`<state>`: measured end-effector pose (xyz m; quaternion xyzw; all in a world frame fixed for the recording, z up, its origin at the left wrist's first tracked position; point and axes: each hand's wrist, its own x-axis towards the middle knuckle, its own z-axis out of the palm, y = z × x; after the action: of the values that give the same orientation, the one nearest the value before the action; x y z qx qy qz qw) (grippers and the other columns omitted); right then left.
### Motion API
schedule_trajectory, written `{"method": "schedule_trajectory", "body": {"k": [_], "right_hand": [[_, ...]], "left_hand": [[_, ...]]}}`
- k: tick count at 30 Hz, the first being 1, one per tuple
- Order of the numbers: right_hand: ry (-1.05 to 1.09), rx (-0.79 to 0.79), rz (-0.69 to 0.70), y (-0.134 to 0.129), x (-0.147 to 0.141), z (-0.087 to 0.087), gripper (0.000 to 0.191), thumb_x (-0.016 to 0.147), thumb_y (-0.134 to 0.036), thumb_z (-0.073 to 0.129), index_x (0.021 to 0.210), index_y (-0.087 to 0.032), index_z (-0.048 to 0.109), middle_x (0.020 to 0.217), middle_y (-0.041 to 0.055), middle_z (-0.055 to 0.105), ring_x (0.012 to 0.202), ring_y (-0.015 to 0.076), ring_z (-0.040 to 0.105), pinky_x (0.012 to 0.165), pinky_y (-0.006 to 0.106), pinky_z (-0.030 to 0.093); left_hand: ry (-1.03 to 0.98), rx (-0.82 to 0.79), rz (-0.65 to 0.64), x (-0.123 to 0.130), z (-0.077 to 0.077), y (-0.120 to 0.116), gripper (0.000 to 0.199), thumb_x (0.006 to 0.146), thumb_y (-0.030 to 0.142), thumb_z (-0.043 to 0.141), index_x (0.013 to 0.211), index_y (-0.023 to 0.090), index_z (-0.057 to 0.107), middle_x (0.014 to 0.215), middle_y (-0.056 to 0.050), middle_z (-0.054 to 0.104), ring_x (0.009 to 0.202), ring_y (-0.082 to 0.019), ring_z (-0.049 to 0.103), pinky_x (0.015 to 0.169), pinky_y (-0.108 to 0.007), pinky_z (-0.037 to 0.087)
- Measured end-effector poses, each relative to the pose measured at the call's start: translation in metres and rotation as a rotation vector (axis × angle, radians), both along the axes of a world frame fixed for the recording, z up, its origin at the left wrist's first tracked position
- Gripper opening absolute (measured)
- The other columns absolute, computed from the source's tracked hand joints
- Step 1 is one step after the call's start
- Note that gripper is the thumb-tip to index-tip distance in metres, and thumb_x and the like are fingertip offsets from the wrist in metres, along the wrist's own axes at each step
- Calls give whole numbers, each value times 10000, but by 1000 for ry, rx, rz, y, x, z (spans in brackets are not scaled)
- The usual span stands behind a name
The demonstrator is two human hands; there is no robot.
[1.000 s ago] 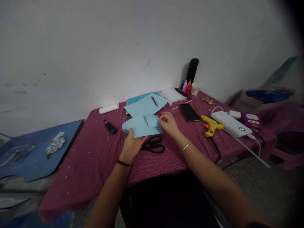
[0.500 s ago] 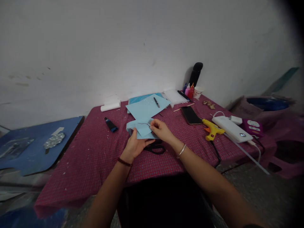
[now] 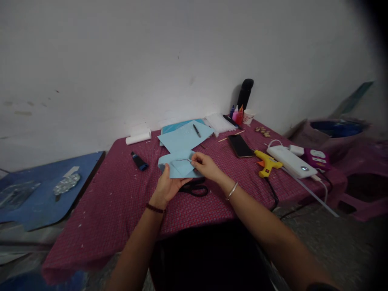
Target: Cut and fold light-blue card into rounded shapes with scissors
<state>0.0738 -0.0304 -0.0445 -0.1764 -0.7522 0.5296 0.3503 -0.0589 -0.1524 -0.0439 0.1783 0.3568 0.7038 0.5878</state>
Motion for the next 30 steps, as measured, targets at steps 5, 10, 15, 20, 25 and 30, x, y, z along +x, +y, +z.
{"method": "schedule_trajectory", "body": {"k": [5,10,15,20,25,30], "right_hand": [[-13,61,-19,-1,-1,-3,51,793,-219,539,774,-197,497,696,-29,499,615,121,480,570,238,373],[-34,83,-31,0,-1,-4,40,799,-210,533,781,-196,500,701,-26,509,623,123,482,574,238,365],[-38,100,-42,0,0,-4,40,801,-210,529,772,-199,504,688,-27,508,637,130,479,583,241,367],[3,75,-47,0,2,-3,41,796,-225,530,777,-202,502,686,-32,502,634,130,482,584,242,378],[-1,56,-54,-1,3,-1,46,794,-228,527,776,-197,500,674,-38,489,608,124,473,567,239,373],[-3,68,-16,-2,3,0,44,792,-224,529,773,-191,508,676,-34,497,617,127,482,565,238,367]], "left_hand": [[4,-3,11,1,0,0,517,943,512,321,1264,173,542,1353,-136,538,1170,-328,540,959,-562,437],[6,34,-43,1,2,-2,580,902,595,355,1262,184,549,1346,-141,542,1194,-339,517,955,-556,447],[122,180,-96,6,3,-9,554,763,206,701,1288,232,523,1239,-81,623,1141,-277,559,989,-498,438],[246,196,-63,12,0,-10,539,676,81,725,1188,193,597,1139,-71,658,1030,-223,598,934,-382,455],[227,190,-49,10,-5,-10,406,667,88,719,1054,190,650,1058,-55,678,931,-185,604,799,-306,479],[209,189,-47,7,-7,-7,329,685,65,679,990,186,656,975,-32,682,834,-152,604,711,-269,472]]}}
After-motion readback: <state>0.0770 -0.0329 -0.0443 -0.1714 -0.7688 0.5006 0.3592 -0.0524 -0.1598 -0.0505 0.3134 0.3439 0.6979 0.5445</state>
